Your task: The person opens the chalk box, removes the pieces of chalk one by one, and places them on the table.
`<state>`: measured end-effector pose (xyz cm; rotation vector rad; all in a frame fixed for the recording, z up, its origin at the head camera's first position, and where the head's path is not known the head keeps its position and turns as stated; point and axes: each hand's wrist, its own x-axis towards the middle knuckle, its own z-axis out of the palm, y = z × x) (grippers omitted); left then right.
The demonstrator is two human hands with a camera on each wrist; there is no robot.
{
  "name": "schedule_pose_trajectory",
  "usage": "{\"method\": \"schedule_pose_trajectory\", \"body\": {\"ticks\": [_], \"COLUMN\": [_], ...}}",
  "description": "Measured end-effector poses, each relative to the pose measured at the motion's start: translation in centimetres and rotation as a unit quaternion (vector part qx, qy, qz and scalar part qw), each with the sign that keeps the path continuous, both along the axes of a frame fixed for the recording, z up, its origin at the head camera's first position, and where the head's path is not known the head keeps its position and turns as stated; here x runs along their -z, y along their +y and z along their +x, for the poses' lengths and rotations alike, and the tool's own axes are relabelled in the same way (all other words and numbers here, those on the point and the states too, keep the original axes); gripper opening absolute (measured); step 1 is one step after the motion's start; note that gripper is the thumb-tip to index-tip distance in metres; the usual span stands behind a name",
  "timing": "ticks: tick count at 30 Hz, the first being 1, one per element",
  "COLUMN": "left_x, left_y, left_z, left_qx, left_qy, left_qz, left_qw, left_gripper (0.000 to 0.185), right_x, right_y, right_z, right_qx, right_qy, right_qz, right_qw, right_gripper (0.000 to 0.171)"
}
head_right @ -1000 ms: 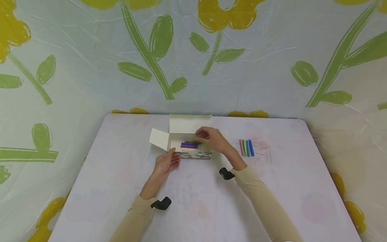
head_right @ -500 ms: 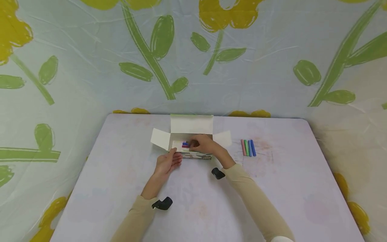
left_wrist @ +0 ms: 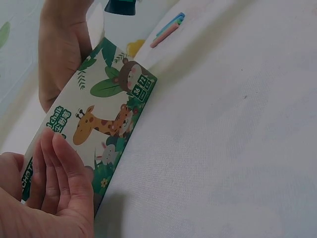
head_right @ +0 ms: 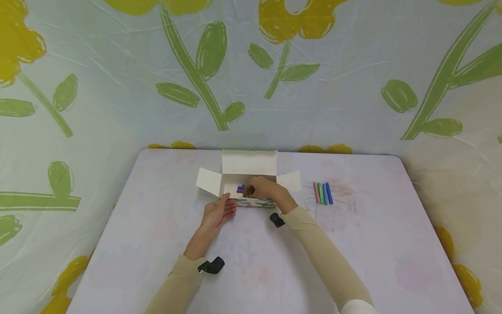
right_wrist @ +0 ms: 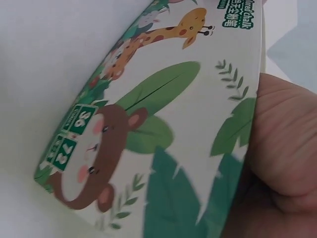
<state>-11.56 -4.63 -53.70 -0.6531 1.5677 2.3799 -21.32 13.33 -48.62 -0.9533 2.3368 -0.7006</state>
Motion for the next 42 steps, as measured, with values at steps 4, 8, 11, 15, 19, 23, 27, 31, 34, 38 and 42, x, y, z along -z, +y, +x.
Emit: {"method": "schedule_pose_trajectory", "body": {"ticks": [4,8,11,15,19,23,27,31,34,38,42], "left_x": [0.0,0.0,-0.1,0.0,0.2,0.3,0.3,0.1,0.1,0.3,0.3], "left_y": [0.2,0.3,0.3,0.2,0.1,0.0,0.0,0.1,0.0,-0.1,-0.2], "left_z": [0.0,0.1,0.1,0.0,-0.2,-0.3,-0.3,-0.1,0.0,0.0,0.1], "left_qx": [-0.003,-0.002,-0.003,-0.007,-0.005,-0.003,0.001,0.002,0.003,0.004,0.007], "left_qy": [-0.001,-0.002,-0.001,-0.001,-0.001,0.0,0.003,0.004,0.003,0.004,0.007], "left_qz": [-0.004,-0.008,-0.01,-0.006,-0.005,-0.007,-0.006,-0.007,-0.008,-0.007,-0.009], "left_qw": [1.0,1.0,0.9999,1.0,1.0,1.0,1.0,1.0,1.0,1.0,0.9999], "left_gripper": [0.036,0.037,0.037,0.037,0.037,0.037,0.037,0.037,0.037,0.039,0.039], "right_x": [-0.4,-0.5,-0.5,-0.6,-0.8,-1.1,-1.5,-1.6,-1.6,-2.0,-2.6], "right_y": [-0.3,-0.1,0.4,1.1,1.7,2.5,3.2,3.9,4.6,5.7,6.9], "right_z": [-0.2,-0.1,0.0,0.1,0.2,0.5,0.9,0.8,0.6,0.5,0.4], "right_qx": [0.001,0.005,0.014,0.023,0.021,0.029,0.054,0.075,0.089,0.104,0.122], "right_qy": [-0.008,-0.002,0.013,0.038,0.052,0.05,0.041,0.048,0.057,0.061,0.058], "right_qz": [0.037,0.04,0.022,-0.025,-0.082,-0.118,-0.133,-0.137,-0.141,-0.148,-0.16], "right_qw": [0.999,0.999,1.0,0.999,0.995,0.991,0.989,0.987,0.984,0.982,0.978], "right_gripper": [0.011,0.009,0.009,0.013,0.012,0.016,0.021,0.021,0.022,0.023,0.024]}}
